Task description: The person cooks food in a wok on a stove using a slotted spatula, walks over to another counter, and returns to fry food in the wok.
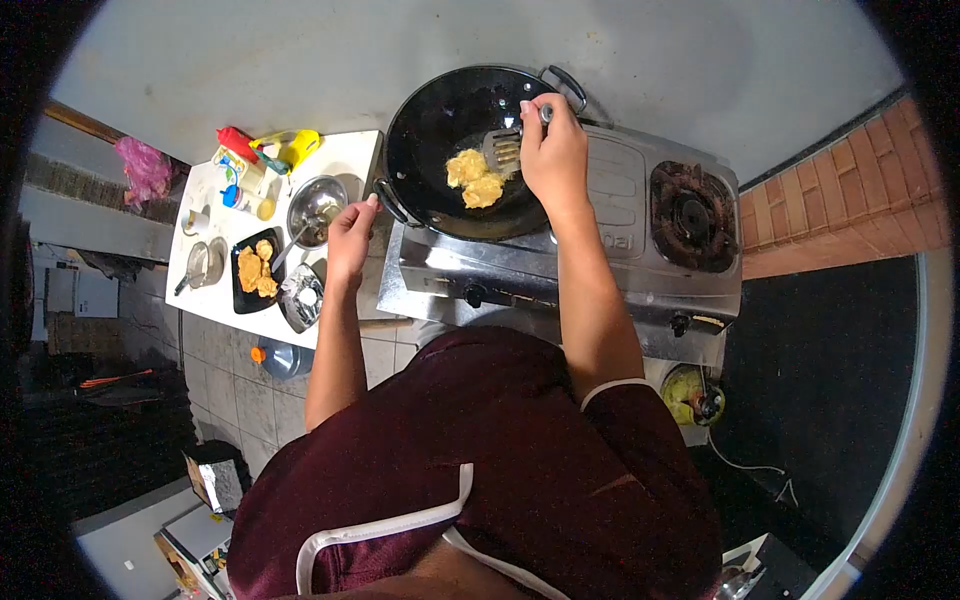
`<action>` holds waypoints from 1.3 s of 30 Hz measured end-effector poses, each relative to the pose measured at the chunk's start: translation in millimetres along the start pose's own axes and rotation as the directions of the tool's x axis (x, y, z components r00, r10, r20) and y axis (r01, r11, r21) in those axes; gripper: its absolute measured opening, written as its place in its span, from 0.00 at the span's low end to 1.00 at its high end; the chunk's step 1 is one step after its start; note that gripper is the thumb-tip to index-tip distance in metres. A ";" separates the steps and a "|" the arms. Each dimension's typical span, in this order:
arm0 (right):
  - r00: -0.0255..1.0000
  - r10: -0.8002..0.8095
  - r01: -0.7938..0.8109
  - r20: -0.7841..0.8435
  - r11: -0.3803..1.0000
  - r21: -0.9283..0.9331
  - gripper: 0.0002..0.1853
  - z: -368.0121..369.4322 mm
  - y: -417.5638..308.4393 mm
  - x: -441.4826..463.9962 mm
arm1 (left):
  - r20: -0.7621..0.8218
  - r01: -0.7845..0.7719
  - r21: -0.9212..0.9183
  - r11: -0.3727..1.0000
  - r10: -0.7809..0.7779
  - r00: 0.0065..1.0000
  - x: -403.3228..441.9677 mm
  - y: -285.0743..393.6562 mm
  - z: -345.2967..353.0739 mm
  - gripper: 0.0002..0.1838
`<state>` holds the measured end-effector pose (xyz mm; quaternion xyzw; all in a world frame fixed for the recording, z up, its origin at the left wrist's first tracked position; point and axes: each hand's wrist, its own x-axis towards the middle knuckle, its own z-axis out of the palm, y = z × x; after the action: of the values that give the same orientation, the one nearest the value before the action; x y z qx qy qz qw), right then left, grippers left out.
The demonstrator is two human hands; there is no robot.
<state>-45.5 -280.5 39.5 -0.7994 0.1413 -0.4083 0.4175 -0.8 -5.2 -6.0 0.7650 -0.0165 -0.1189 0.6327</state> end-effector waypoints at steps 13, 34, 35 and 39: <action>0.994 -0.109 0.107 -0.023 0.991 -0.075 0.09 -4.0 -1.5 9.0 | -0.019 0.025 0.006 1.000 -0.025 1.000 -0.5 2.3 -3.1 0.16; 1.000 0.003 -0.003 -0.011 0.998 -0.063 0.09 -12.6 -9.1 -4.6 | -0.024 0.032 -0.019 0.999 -0.033 0.999 -6.6 8.6 2.6 0.15; 1.000 -0.019 0.019 -0.006 0.997 -0.071 0.09 -12.9 -7.7 -4.1 | -0.025 0.029 -0.013 0.999 -0.030 0.999 -6.2 8.0 2.6 0.15; 0.999 0.021 -0.024 -0.024 0.986 -0.164 0.10 -16.2 -6.8 -1.4 | -0.028 0.020 -0.009 1.000 -0.020 0.999 -6.9 8.9 2.2 0.15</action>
<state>-59.6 -284.5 49.3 -0.8247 0.1880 -0.3995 0.3534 -6.9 -7.9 3.4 0.7640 0.0008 -0.1145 0.6349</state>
